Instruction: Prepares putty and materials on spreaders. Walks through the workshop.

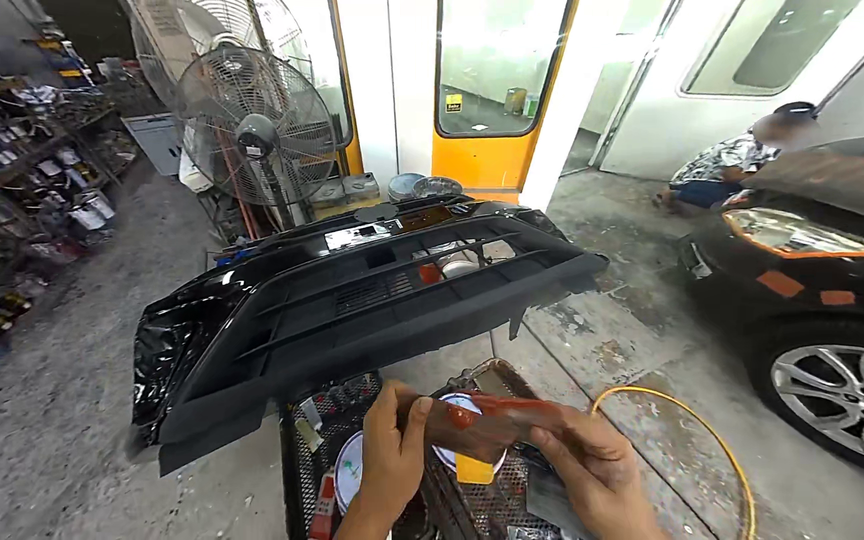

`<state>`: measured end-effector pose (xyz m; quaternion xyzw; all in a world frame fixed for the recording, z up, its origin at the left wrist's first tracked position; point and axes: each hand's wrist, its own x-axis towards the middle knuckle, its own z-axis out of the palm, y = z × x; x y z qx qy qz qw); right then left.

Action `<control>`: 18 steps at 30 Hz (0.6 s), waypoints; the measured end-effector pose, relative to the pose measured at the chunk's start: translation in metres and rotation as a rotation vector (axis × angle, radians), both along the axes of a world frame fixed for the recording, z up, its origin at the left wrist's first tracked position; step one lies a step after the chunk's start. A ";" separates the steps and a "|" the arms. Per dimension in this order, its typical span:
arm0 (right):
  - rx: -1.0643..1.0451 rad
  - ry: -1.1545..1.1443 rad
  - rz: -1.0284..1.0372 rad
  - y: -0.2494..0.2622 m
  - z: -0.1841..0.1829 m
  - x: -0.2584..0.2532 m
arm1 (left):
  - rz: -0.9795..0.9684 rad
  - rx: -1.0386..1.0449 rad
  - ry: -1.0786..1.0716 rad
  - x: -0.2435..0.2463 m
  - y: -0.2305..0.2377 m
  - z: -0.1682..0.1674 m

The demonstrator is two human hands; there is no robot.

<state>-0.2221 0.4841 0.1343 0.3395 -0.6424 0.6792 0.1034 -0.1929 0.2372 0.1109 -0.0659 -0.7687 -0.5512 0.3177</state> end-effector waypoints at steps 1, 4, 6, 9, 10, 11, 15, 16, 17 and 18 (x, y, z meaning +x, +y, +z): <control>0.124 0.089 0.030 -0.001 0.006 -0.005 | 0.034 -0.056 0.062 0.001 -0.004 0.006; 0.602 0.296 -0.073 -0.001 0.026 -0.013 | 0.072 -0.207 0.203 0.006 -0.016 0.014; 0.876 0.424 -0.248 -0.004 0.039 -0.011 | 0.072 -0.231 0.259 0.012 -0.018 0.014; 0.900 0.415 -0.515 -0.008 0.044 -0.008 | 0.056 -0.074 0.248 0.026 -0.012 0.016; 0.775 0.358 -0.578 -0.008 0.041 -0.007 | 0.067 0.011 0.210 0.031 -0.008 0.016; 0.591 0.249 -0.587 -0.010 0.037 -0.005 | 0.092 0.081 0.153 0.036 -0.005 0.018; -0.115 -0.308 -0.422 -0.042 0.014 0.018 | 0.168 0.232 -0.082 0.054 0.007 0.019; -0.131 -0.371 -0.408 -0.050 0.003 0.022 | 0.135 0.227 -0.109 0.058 0.009 0.021; -0.113 -0.403 -0.392 -0.058 -0.008 0.026 | 0.105 0.199 -0.132 0.061 0.010 0.022; -0.097 -0.422 -0.373 -0.065 -0.016 0.029 | 0.084 0.141 -0.157 0.063 0.011 0.024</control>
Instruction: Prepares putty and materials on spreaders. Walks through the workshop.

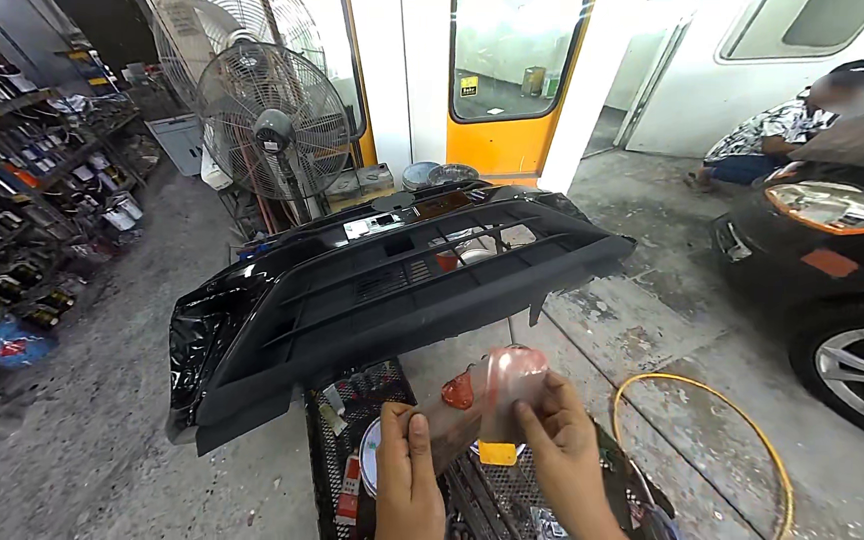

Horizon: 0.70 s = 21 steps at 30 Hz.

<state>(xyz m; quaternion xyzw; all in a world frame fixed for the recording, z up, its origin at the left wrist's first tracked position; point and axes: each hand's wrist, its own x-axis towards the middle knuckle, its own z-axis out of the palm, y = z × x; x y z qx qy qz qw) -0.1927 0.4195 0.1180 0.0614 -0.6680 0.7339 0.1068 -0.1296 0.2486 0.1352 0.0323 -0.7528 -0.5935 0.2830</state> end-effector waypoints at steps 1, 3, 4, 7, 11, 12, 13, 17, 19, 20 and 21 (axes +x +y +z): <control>0.000 -0.022 0.027 -0.006 -0.004 0.004 | -0.023 -0.084 -0.031 0.002 0.001 0.001; -0.071 -0.089 0.117 -0.015 -0.002 0.011 | -0.075 -0.285 -0.105 0.005 -0.002 0.000; -0.124 -0.116 0.158 -0.016 0.000 0.012 | -0.111 -0.376 -0.151 0.007 -0.004 -0.001; -0.213 -0.079 0.162 -0.009 0.002 0.006 | -0.217 -0.524 -0.300 0.008 -0.019 -0.004; -0.335 -0.073 0.140 0.008 -0.004 -0.004 | -0.268 -0.151 -0.271 0.007 -0.049 -0.018; -0.342 -0.069 0.209 0.011 -0.005 -0.004 | -0.265 -0.072 -0.232 0.006 -0.053 -0.019; -0.322 -0.043 0.305 0.013 -0.005 -0.004 | -0.250 -0.047 -0.206 0.004 -0.055 -0.020; 0.142 0.195 0.618 0.029 -0.001 -0.020 | -0.225 -0.137 -0.152 -0.001 -0.063 -0.017; 0.503 0.244 0.619 0.041 0.007 -0.034 | -0.191 -0.128 -0.114 -0.002 -0.064 -0.019; 0.681 0.240 0.547 0.046 0.011 -0.040 | -0.156 -0.086 -0.085 -0.003 -0.063 -0.020; 0.776 0.224 0.439 0.048 0.012 -0.042 | -0.115 -0.020 -0.058 -0.003 -0.061 -0.022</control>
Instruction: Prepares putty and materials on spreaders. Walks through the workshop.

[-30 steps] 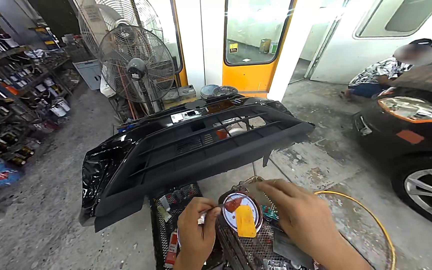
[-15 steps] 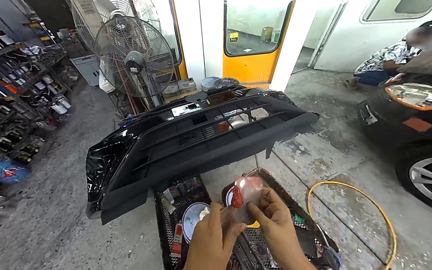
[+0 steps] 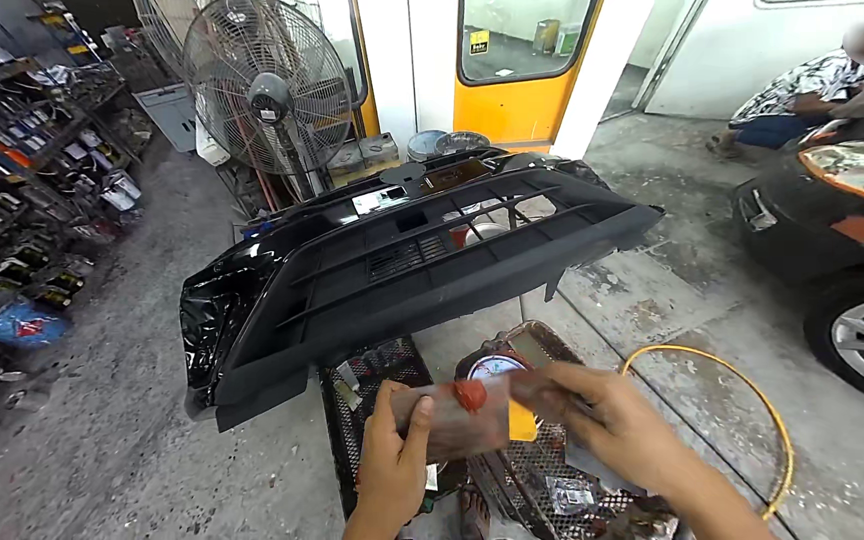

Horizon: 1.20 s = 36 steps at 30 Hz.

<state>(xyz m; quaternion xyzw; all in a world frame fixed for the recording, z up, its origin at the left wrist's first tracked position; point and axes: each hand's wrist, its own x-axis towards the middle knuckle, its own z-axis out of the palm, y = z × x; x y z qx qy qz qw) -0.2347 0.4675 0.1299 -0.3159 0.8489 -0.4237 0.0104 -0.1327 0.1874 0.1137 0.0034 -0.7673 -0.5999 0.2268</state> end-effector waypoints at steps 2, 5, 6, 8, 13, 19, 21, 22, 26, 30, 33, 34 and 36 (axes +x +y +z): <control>-0.112 0.008 -0.214 -0.007 -0.002 0.002 | 0.079 0.133 0.005 -0.001 0.004 -0.001; -0.424 -0.082 -0.374 -0.034 -0.003 0.017 | 0.177 0.225 -0.017 -0.002 0.011 -0.006; -0.470 -0.070 -0.373 -0.043 -0.006 0.024 | 0.187 0.241 -0.017 -0.003 0.013 -0.008; -0.419 0.116 -0.323 -0.053 -0.017 0.032 | 0.187 0.262 -0.016 -0.006 0.015 -0.009; -0.148 0.590 -0.190 -0.054 -0.028 0.032 | 0.139 0.277 -0.008 -0.012 0.022 -0.005; -0.088 0.630 -0.208 -0.050 -0.030 0.025 | 0.100 0.276 -0.034 -0.018 0.032 0.001; -0.080 0.636 -0.210 -0.048 -0.032 0.023 | 0.083 0.285 -0.046 -0.018 0.034 0.001; -0.078 0.640 -0.208 -0.046 -0.033 0.022 | 0.077 0.282 -0.050 -0.019 0.034 0.001; -0.070 0.641 -0.202 -0.042 -0.035 0.020 | 0.052 0.276 -0.061 -0.021 0.038 0.000; -0.026 0.629 -0.167 -0.042 -0.042 0.020 | 0.035 0.300 -0.089 -0.024 0.044 0.001; 0.054 0.589 -0.060 -0.039 -0.044 0.025 | 0.089 0.309 -0.142 -0.026 0.045 -0.012; 0.078 0.571 -0.038 -0.036 -0.041 0.025 | 0.119 0.308 -0.165 -0.028 0.043 -0.018; 0.012 0.493 -0.066 -0.027 -0.036 0.025 | 0.158 0.265 -0.176 -0.030 0.036 -0.028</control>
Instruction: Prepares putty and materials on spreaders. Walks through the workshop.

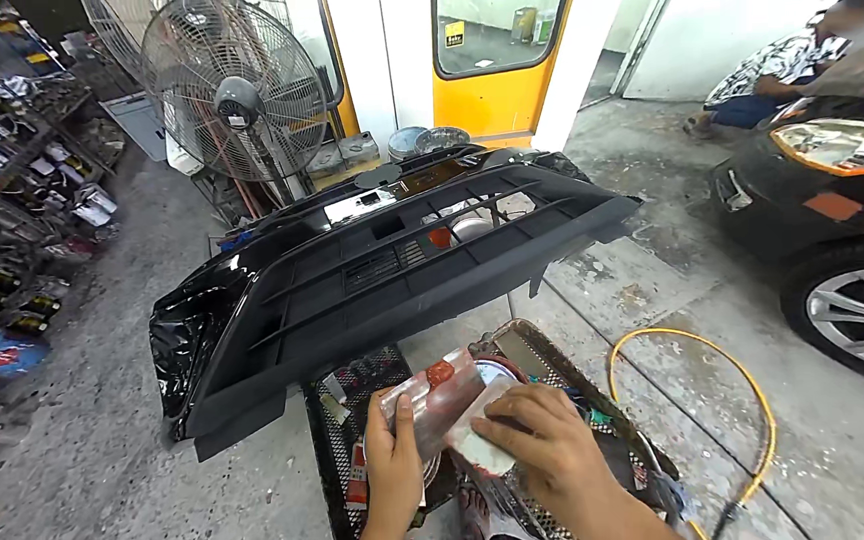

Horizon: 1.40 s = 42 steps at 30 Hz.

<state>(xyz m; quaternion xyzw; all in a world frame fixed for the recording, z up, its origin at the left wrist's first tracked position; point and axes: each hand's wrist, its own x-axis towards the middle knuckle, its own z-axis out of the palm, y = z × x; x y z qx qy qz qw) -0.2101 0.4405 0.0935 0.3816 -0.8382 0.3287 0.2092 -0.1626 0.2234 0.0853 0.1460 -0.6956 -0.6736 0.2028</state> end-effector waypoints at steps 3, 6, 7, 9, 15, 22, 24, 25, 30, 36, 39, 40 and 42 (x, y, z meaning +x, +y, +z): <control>-0.421 -0.261 -0.037 0.015 0.013 -0.005 | -0.062 0.039 -0.002 -0.003 -0.014 -0.004; -0.881 -0.585 -0.014 0.024 0.020 -0.012 | -0.242 0.111 0.015 -0.002 -0.023 -0.005; -1.017 -0.693 0.014 0.026 0.017 -0.013 | -0.307 0.089 0.028 -0.003 -0.023 -0.007; -1.187 -0.874 0.076 0.031 0.011 -0.012 | -0.401 0.047 0.058 -0.006 -0.021 -0.009; -0.714 -0.904 0.273 0.061 -0.002 -0.006 | -0.383 -0.128 0.163 -0.008 -0.003 -0.013; -0.082 -0.711 -0.264 0.109 -0.020 -0.003 | -0.454 0.011 -0.026 -0.012 -0.004 -0.050; -0.242 -0.752 -0.370 0.115 -0.026 0.007 | -0.488 0.087 -0.266 -0.016 -0.003 -0.073; -0.309 -0.773 -0.399 0.116 -0.029 0.012 | -0.481 0.106 -0.383 -0.017 0.001 -0.084; -0.395 -0.866 -0.442 0.120 -0.042 0.037 | -0.450 -0.281 -0.764 -0.029 0.033 -0.136; -0.442 -0.888 -0.478 0.120 -0.046 0.053 | -0.529 -0.589 -0.922 -0.043 0.047 -0.152; -0.362 -0.830 -0.529 0.117 -0.051 0.062 | -0.547 -0.614 -0.866 -0.046 0.048 -0.151; -0.308 -0.776 -0.538 0.115 -0.053 0.066 | -0.543 -0.607 -0.845 -0.047 0.049 -0.150; -0.220 -0.620 -0.504 0.109 -0.059 0.075 | -0.522 -0.591 -0.806 -0.048 0.049 -0.148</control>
